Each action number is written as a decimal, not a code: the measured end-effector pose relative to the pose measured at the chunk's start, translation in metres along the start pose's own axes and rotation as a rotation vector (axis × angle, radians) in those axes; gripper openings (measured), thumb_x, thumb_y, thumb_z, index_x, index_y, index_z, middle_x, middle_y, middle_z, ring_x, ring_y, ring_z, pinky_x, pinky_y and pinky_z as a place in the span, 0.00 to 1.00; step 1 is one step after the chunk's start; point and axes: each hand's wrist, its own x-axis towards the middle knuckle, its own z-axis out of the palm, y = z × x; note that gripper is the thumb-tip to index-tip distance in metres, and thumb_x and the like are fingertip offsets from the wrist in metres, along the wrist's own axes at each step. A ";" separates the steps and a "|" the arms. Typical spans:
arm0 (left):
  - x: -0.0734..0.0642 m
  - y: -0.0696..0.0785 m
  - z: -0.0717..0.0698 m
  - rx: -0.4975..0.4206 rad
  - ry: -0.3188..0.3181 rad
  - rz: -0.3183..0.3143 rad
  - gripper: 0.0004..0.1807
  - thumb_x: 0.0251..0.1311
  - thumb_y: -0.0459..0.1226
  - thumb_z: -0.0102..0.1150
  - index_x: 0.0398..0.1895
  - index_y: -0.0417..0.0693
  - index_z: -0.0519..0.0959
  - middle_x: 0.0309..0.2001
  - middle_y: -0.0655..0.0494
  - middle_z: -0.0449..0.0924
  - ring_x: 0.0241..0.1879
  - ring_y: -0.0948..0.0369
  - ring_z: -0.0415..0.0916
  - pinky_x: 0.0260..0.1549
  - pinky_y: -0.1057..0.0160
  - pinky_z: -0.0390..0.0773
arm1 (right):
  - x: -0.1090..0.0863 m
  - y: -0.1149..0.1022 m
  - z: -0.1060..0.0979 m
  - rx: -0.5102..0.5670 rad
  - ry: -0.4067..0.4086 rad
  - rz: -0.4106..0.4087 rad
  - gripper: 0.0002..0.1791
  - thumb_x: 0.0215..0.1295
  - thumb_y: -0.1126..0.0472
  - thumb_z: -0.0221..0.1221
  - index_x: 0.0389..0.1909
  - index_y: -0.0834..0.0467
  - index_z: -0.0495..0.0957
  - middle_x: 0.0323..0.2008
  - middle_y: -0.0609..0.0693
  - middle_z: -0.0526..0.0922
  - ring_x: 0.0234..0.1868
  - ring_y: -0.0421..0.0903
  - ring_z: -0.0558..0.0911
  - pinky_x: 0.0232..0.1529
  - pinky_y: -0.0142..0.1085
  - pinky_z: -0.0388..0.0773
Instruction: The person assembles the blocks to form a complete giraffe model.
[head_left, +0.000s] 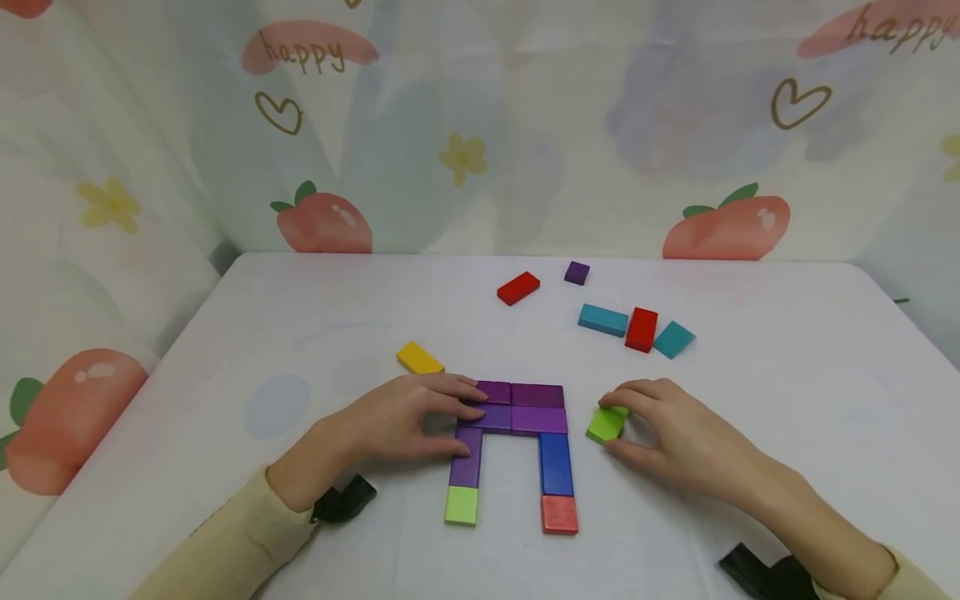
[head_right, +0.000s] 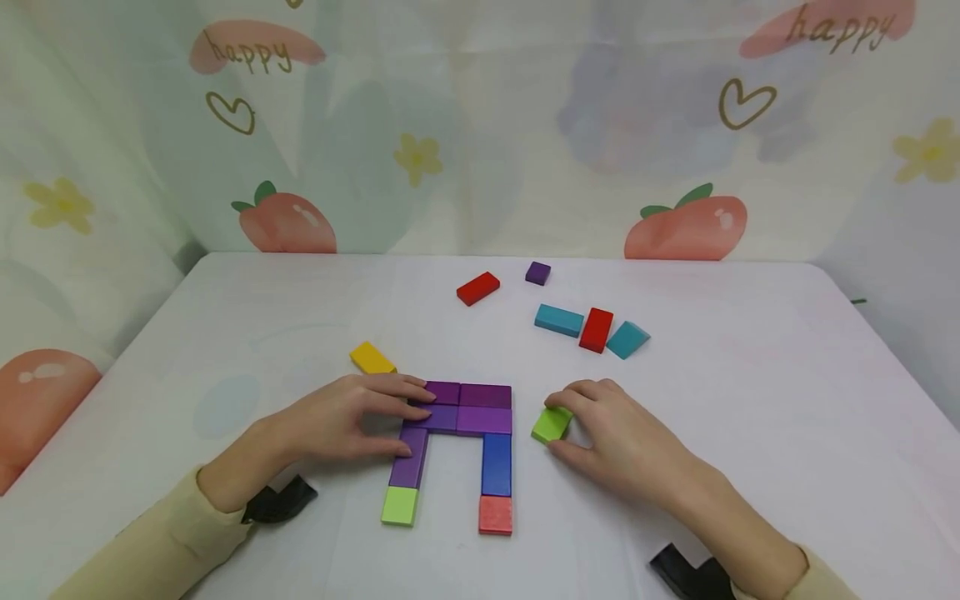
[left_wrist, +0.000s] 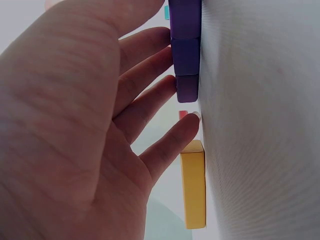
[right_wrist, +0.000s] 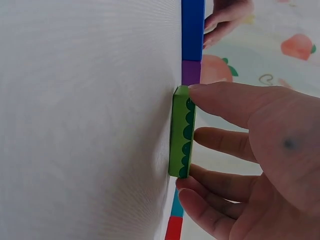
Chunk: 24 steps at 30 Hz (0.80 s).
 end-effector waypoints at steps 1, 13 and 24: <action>0.000 0.000 0.000 -0.002 -0.001 0.001 0.24 0.61 0.47 0.71 0.59 0.50 0.84 0.64 0.61 0.76 0.68 0.62 0.66 0.66 0.59 0.68 | 0.000 0.000 0.000 0.002 -0.001 0.002 0.25 0.54 0.54 0.75 0.53 0.54 0.83 0.51 0.54 0.82 0.53 0.57 0.79 0.49 0.55 0.82; -0.001 0.000 0.001 -0.006 0.001 -0.002 0.24 0.60 0.46 0.72 0.58 0.49 0.84 0.63 0.61 0.77 0.68 0.62 0.67 0.66 0.59 0.68 | 0.011 0.002 0.001 0.050 0.006 0.011 0.26 0.55 0.55 0.75 0.55 0.55 0.82 0.53 0.54 0.81 0.57 0.58 0.77 0.51 0.57 0.81; 0.000 0.002 0.000 -0.005 0.002 -0.015 0.24 0.60 0.47 0.72 0.59 0.50 0.84 0.63 0.62 0.77 0.68 0.62 0.67 0.66 0.59 0.68 | 0.025 0.001 -0.003 0.081 -0.032 0.004 0.25 0.57 0.55 0.74 0.56 0.54 0.82 0.52 0.51 0.82 0.58 0.58 0.76 0.54 0.57 0.79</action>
